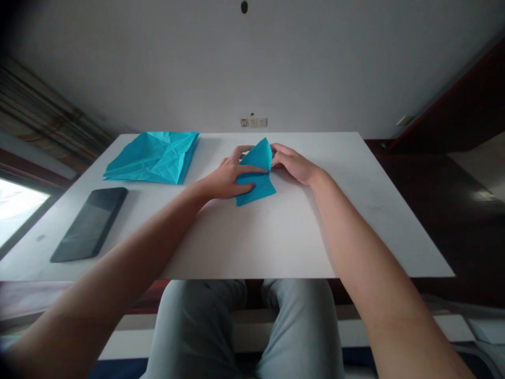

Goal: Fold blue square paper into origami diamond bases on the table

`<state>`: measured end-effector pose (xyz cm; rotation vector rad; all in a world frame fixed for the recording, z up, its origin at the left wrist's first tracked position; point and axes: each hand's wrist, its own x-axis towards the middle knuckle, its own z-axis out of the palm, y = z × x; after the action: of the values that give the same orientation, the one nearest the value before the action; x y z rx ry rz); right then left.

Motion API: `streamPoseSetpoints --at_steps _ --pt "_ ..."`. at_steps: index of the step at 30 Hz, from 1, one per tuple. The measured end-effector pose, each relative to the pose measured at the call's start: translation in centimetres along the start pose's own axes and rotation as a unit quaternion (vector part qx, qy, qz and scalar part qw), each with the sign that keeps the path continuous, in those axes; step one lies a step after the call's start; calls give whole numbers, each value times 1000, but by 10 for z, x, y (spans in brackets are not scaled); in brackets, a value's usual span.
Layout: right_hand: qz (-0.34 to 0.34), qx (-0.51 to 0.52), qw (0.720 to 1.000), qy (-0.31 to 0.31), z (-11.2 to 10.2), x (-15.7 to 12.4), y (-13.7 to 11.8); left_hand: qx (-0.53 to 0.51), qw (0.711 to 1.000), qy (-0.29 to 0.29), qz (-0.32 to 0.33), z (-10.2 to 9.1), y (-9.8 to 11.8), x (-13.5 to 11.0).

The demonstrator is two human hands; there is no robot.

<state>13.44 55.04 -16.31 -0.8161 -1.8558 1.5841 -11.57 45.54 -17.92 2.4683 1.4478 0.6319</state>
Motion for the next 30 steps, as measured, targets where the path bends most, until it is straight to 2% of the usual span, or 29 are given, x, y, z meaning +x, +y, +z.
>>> streamPoseSetpoints --at_steps 6,11,17,22,30 --pt "2 -38 999 -18 -3 -1 4 34 998 52 23 2 1 1" --pt "-10 26 999 -34 -7 0 6 59 996 67 26 -4 6 2" --pt "-37 -99 994 -24 -6 5 14 79 990 112 -22 -11 3 3" --pt "-45 -105 993 -21 -3 6 21 73 992 100 -17 -14 3 4" --pt "-53 -160 986 1 3 7 27 55 996 65 -5 -6 7 4"
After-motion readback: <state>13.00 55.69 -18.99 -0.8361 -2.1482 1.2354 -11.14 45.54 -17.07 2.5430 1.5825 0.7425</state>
